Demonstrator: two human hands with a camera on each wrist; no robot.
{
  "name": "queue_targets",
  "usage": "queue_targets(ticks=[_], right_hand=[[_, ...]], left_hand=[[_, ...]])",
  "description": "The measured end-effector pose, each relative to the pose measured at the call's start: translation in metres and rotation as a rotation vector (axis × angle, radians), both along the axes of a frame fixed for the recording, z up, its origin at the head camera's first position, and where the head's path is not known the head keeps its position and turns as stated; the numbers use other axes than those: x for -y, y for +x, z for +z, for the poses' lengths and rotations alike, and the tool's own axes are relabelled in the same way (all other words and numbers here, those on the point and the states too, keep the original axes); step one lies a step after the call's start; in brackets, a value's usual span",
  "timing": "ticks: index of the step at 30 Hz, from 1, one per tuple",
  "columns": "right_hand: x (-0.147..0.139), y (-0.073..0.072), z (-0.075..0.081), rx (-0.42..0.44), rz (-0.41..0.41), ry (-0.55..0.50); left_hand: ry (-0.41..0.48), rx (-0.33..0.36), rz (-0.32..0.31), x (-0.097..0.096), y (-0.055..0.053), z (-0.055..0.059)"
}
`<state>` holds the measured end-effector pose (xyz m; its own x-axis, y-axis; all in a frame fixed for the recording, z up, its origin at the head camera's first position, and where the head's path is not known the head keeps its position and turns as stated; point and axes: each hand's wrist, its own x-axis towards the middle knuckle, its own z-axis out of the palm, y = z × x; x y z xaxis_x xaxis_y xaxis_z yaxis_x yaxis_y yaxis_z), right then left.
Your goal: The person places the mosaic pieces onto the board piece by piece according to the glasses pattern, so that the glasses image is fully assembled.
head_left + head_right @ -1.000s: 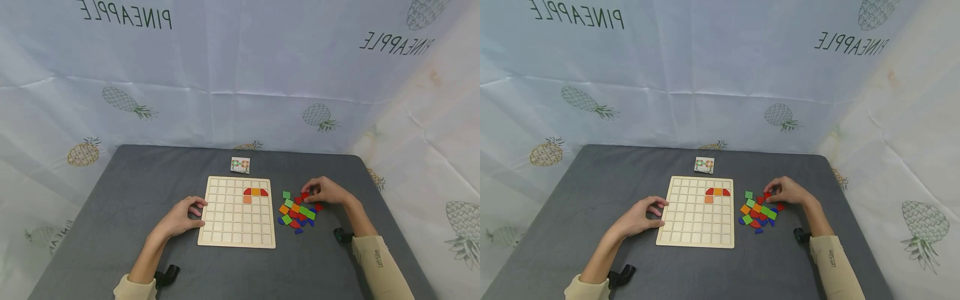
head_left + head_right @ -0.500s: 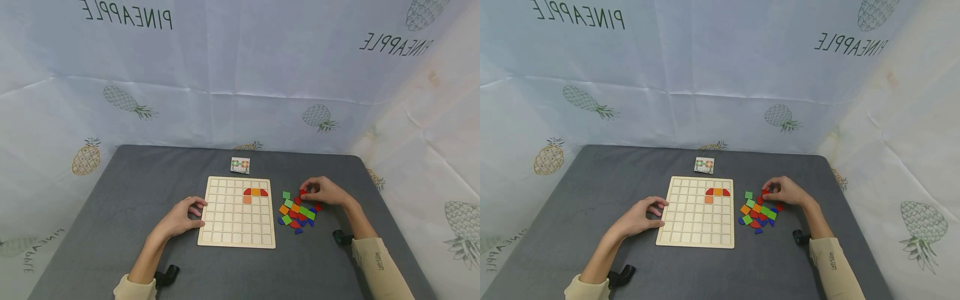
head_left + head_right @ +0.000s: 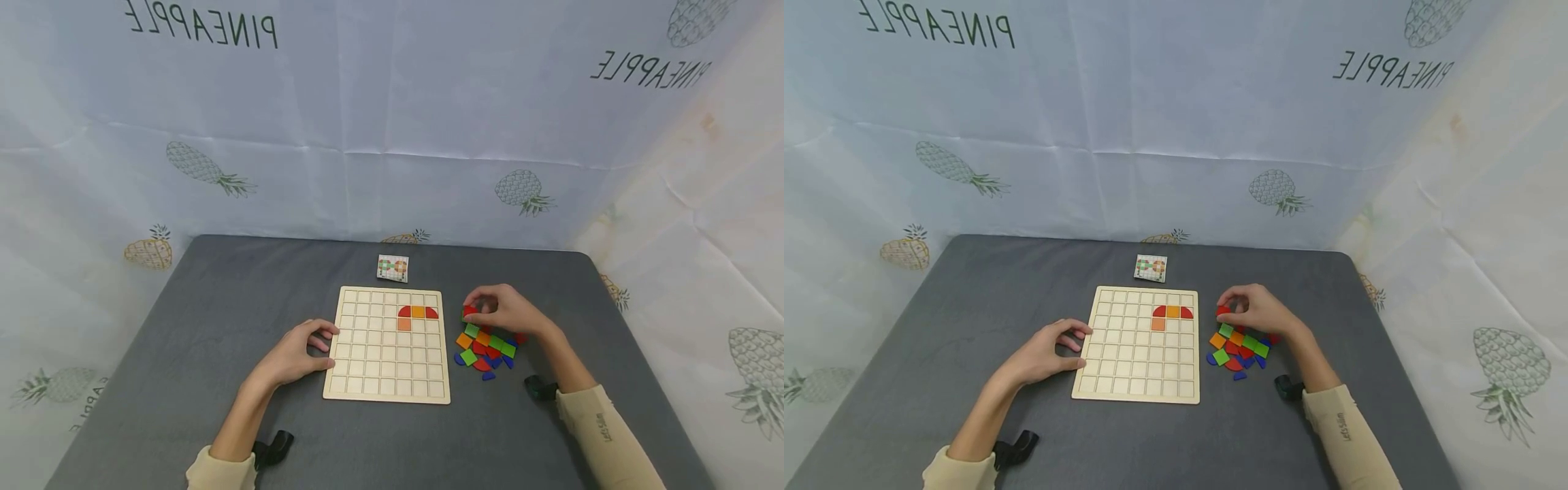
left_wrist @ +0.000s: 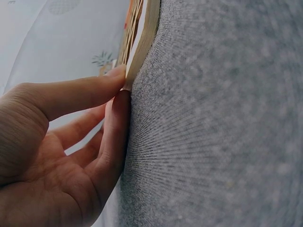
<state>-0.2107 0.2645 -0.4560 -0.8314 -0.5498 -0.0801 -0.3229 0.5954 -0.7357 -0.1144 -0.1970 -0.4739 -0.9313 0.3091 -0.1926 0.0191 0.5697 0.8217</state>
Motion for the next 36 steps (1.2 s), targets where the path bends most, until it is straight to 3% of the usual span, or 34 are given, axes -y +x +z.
queue_targets(ticks=[10,21,31,36], right_hand=[[0.041,0.003,0.003,0.003,-0.018,-0.019],[0.078,0.008,-0.001,-0.007,0.078,-0.049],[0.098,0.009,-0.003,0.061,0.127,-0.092],[0.104,0.006,-0.003,0.054,0.129,-0.098]], left_hand=[[-0.003,0.000,0.008,-0.002,0.004,0.001],[-0.006,0.000,0.013,-0.004,0.012,0.003],[-0.004,0.000,0.013,-0.004,0.011,0.002],[-0.002,0.002,0.011,-0.004,0.010,0.003]])
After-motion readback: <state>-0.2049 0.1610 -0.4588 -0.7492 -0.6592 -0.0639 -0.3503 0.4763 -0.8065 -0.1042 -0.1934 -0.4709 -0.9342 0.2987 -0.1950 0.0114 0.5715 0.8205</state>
